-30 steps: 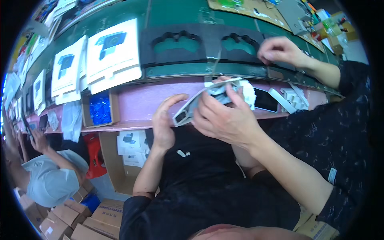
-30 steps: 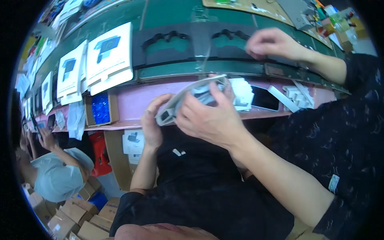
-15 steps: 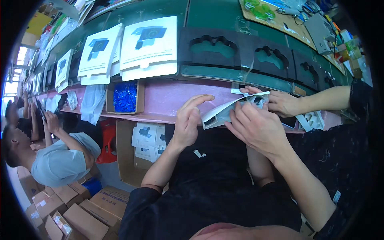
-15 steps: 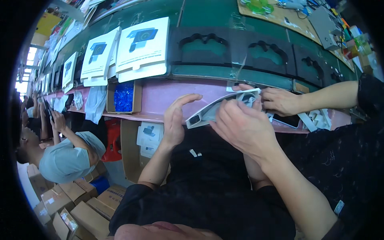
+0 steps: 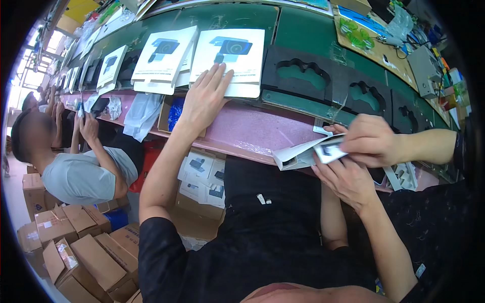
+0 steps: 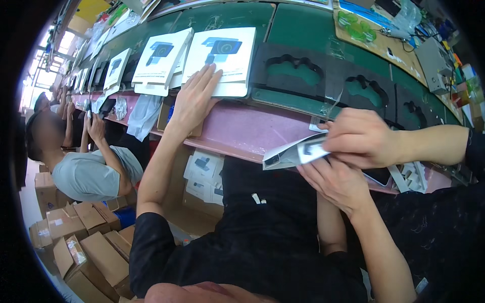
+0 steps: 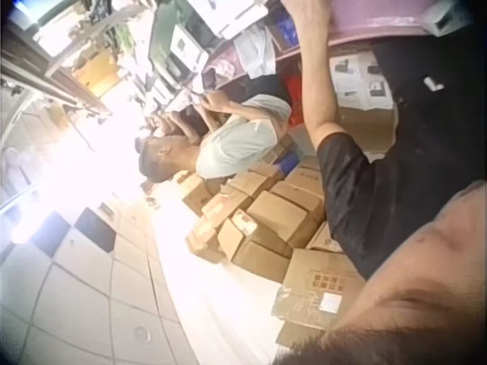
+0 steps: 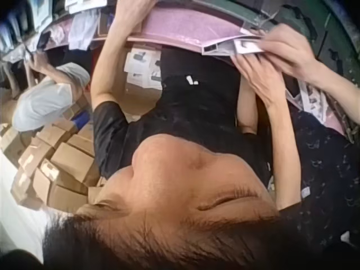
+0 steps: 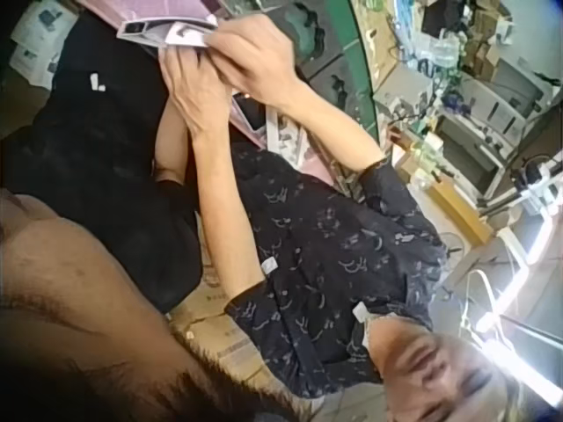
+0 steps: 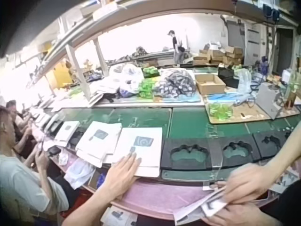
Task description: Packing electronic devices, manuals, and components into retail boxes on a factory production line.
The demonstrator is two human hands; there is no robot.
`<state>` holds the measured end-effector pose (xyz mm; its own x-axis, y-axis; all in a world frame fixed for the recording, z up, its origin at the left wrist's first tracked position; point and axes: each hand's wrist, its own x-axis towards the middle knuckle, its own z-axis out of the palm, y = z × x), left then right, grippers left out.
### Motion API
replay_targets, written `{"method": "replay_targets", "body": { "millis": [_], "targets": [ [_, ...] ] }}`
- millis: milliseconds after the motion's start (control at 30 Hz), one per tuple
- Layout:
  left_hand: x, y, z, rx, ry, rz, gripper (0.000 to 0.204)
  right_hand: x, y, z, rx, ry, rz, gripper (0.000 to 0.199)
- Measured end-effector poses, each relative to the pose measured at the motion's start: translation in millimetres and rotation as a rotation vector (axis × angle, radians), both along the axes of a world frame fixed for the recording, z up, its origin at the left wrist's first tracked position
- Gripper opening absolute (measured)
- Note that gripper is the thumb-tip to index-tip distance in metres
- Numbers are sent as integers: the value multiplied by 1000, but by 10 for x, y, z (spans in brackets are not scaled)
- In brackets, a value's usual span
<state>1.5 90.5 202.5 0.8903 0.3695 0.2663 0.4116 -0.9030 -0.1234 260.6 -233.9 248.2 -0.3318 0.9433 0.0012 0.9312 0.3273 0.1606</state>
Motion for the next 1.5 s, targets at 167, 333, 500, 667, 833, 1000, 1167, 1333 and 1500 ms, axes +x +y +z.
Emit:
{"method": "replay_targets", "body": {
  "millis": [167,333,500,667,833,1000,1167,1333,1500],
  "targets": [
    [13,218,73,91,-119,-175,44,534,420,316,-21,211,235,33],
    [-165,108,518,109,-578,-205,42,744,673,250,-167,598,371,27],
    [-939,-346,1174,-292,-819,249,21,-266,-101,424,464,-995,616,48],
    [-2018,-955,1743,-784,-161,677,18,-780,291,-142,284,-751,358,46],
    [-2319,-924,855,-979,88,807,28,-828,515,-226,283,-1025,265,36],
    [-2020,-613,621,-668,-132,715,39,-808,645,-167,359,-1159,301,34],
    [-1340,-199,887,-205,-179,391,69,-968,732,-321,299,-1429,260,57],
    [-725,341,806,12,-21,251,109,-1133,640,-336,147,-1019,-24,72],
    [-556,723,647,-65,133,220,122,-1093,692,-365,144,-1176,112,65]
  ]
}}
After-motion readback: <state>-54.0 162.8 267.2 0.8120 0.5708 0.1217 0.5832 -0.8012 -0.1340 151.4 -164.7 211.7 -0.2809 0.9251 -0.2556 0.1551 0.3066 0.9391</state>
